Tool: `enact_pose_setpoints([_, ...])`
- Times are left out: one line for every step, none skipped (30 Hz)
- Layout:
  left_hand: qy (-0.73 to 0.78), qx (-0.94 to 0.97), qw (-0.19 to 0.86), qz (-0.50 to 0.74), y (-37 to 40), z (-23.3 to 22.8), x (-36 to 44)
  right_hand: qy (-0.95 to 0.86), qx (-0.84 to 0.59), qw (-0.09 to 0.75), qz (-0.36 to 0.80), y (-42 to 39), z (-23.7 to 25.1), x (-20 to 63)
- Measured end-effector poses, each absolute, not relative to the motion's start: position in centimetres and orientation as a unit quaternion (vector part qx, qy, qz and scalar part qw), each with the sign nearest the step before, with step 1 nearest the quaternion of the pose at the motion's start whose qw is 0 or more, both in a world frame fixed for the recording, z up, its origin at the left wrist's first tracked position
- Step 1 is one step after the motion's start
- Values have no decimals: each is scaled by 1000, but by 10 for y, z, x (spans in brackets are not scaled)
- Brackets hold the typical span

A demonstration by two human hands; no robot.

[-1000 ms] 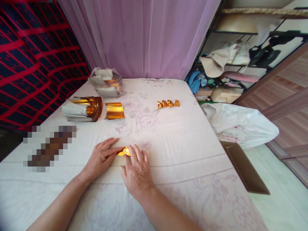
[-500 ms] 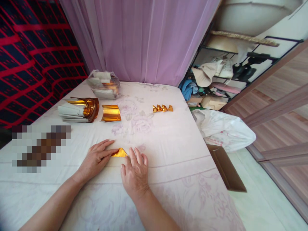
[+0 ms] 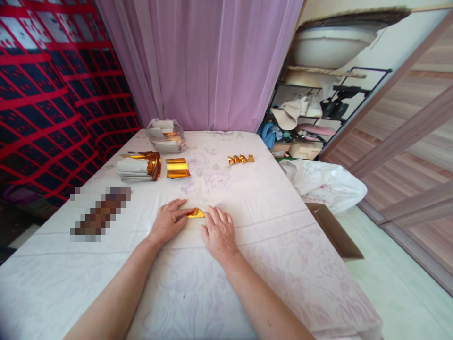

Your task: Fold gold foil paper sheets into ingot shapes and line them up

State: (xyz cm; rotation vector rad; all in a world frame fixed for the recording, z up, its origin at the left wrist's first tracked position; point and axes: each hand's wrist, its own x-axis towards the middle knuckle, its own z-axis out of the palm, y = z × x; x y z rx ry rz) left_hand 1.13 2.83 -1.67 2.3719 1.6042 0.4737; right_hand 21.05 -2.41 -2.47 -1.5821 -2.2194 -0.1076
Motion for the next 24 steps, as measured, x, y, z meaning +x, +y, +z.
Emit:
enact_pose_setpoints([548,812,120,163,28,-17,12,-805,-557,201,-43,-24,-24,210])
enact_pose_setpoints([546,813,120,164,28,-17,12,-814,-546,194,-44,-23,-24,209])
enact_pose_setpoints([545,813,120,166,28,-17,12,-821,-538,185,-43,-22,-24,208])
enact_pose_setpoints([544,814,120,167,28,-17,12,-826,-534,175,-39,-22,-24,207])
enact_pose_setpoints([543,814,121,168,28,-17,12,-828,-534,167,-34,-21,-24,207])
enact_pose_setpoints([543,814,122,169,28,-17,11,-828,-537,160,-29,-21,-24,206])
enact_pose_setpoints([543,813,124,168,28,-17,11,-826,-541,156,-26,-20,-24,206])
enact_pose_setpoints([543,813,126,168,28,-17,10,-824,-545,154,-24,-20,-25,206])
enact_pose_setpoints([543,813,130,168,28,-18,10,-822,-548,155,-25,-21,-25,206])
enact_pose_setpoints([541,814,132,167,28,-18,9,-819,-551,158,-28,-21,-26,206])
enact_pose_setpoints([539,815,133,167,28,-19,9,-815,-556,162,-31,-22,-27,207])
enact_pose_setpoints([537,816,133,167,28,-19,8,-810,-561,166,-35,-23,-28,207])
enact_pose_setpoints([536,817,133,167,28,-20,8,-804,-568,169,-39,-24,-28,208])
enact_pose_setpoints([535,817,133,169,28,-21,7,-798,-577,172,-41,-25,-29,208])
enact_pose_setpoints([536,816,134,171,28,-21,7,-792,-584,174,-43,-26,-29,209])
enact_pose_setpoints([536,815,135,175,27,-21,6,-786,-591,176,-44,-27,-29,211])
enact_pose_setpoints([536,814,137,177,27,-21,6,-783,-595,177,-43,-28,-29,212])
enact_pose_setpoints([536,814,138,179,27,-21,5,-782,-596,178,-42,-28,-29,213])
enact_pose_setpoints([534,815,139,178,26,-20,5,-782,-596,178,-39,-29,-29,215])
enact_pose_setpoints([532,816,138,176,26,-19,4,-784,-594,177,-36,-29,-29,216])
enact_pose_setpoints([530,819,136,173,25,-19,3,-787,-591,175,-31,-29,-29,217])
enact_pose_setpoints([528,821,133,170,24,-18,2,-789,-589,174,-27,-29,-29,218])
enact_pose_setpoints([527,823,128,168,24,-17,1,-790,-588,174,-22,-29,-28,219])
enact_pose_setpoints([527,824,122,168,23,-16,1,-790,-587,175,-18,-28,-28,219])
